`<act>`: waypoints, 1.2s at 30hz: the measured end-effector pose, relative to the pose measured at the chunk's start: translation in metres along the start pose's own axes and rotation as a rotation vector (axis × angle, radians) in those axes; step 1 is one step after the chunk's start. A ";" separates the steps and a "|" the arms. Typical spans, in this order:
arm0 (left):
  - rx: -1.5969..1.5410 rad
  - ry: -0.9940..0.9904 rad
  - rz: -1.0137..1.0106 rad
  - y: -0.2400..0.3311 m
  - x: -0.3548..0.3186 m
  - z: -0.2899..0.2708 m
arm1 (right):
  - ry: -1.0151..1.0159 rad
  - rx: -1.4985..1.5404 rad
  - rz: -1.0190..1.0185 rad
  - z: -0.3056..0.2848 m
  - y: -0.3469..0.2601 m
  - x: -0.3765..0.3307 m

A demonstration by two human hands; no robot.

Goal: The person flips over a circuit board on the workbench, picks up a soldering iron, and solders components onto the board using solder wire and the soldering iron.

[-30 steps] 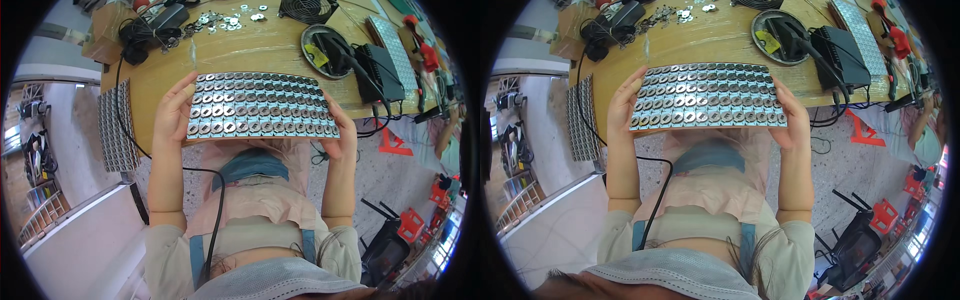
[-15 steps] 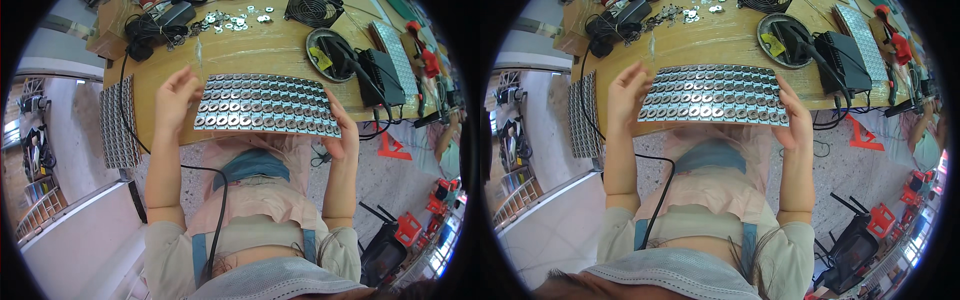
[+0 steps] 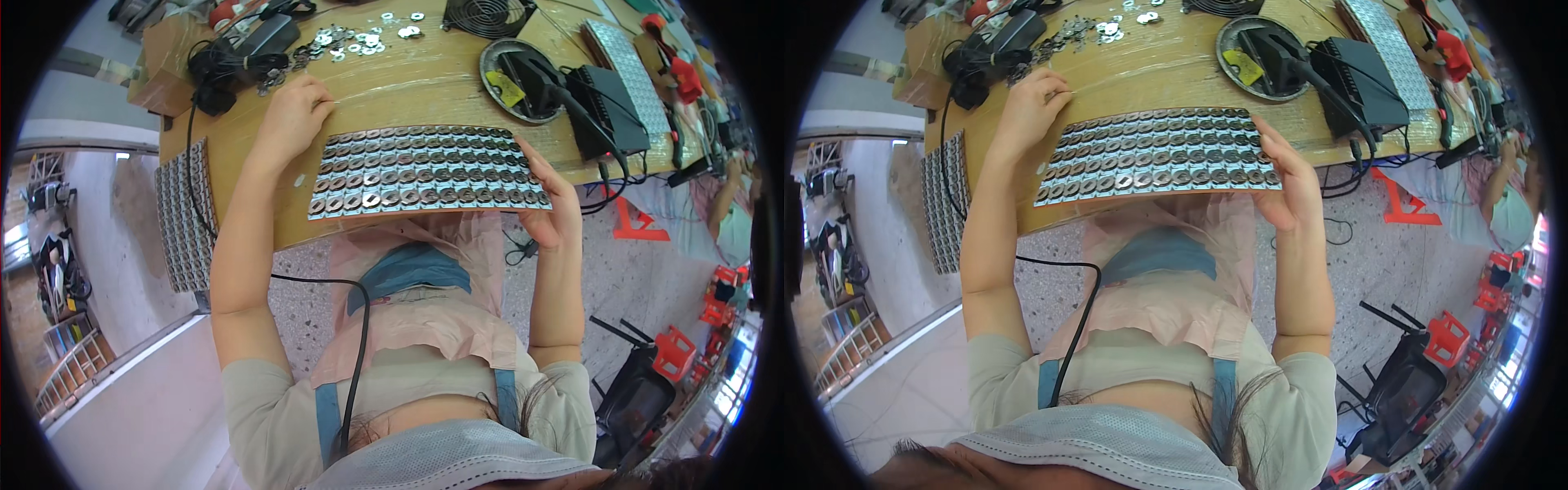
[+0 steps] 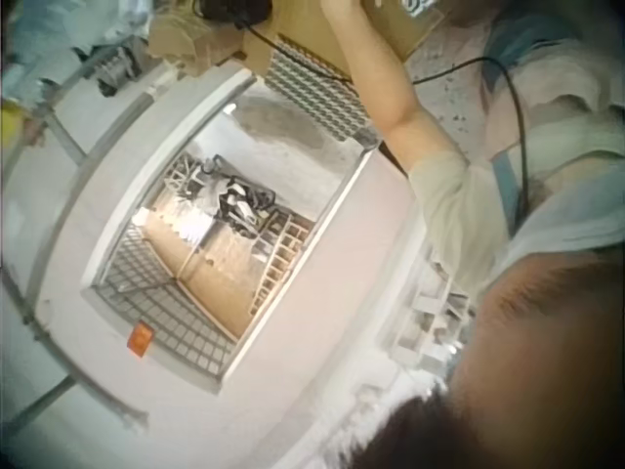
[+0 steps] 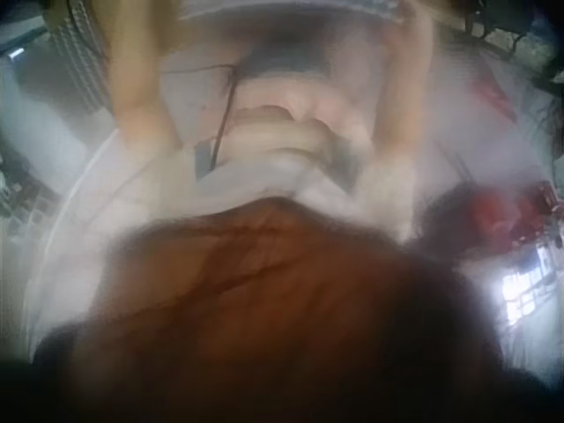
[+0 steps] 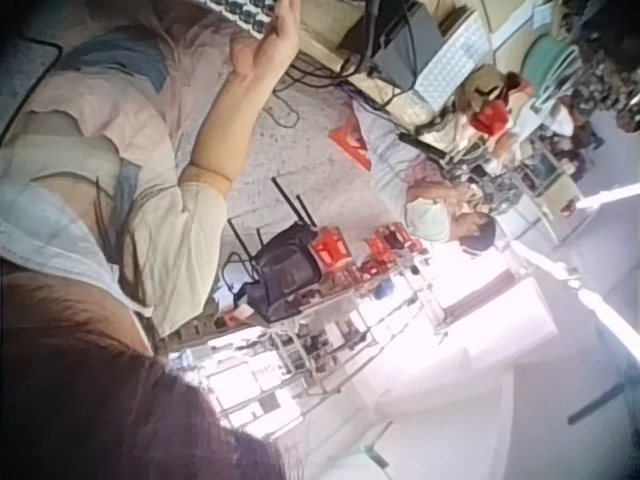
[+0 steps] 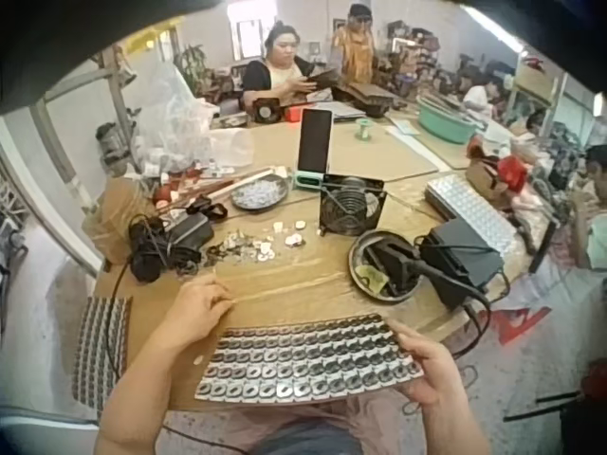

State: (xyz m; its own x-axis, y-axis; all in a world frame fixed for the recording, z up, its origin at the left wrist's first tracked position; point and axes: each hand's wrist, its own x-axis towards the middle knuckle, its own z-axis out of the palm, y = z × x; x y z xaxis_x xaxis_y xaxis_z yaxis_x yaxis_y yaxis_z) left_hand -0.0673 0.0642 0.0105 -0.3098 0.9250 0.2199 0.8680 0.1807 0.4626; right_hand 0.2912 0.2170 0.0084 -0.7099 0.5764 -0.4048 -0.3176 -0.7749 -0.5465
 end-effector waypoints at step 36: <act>-1.349 0.379 -0.423 -0.014 -0.048 0.015 | -0.024 -1.631 -1.410 0.065 -0.025 -0.061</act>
State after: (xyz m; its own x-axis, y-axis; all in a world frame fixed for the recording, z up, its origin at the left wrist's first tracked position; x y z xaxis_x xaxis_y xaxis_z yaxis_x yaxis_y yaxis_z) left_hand -0.0592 0.0221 -0.0195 -0.7104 0.7034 -0.0240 -0.2595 -0.2301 0.9379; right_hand 0.3016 0.1841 0.0949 -0.5581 0.4039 0.7248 0.1684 0.9105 -0.3777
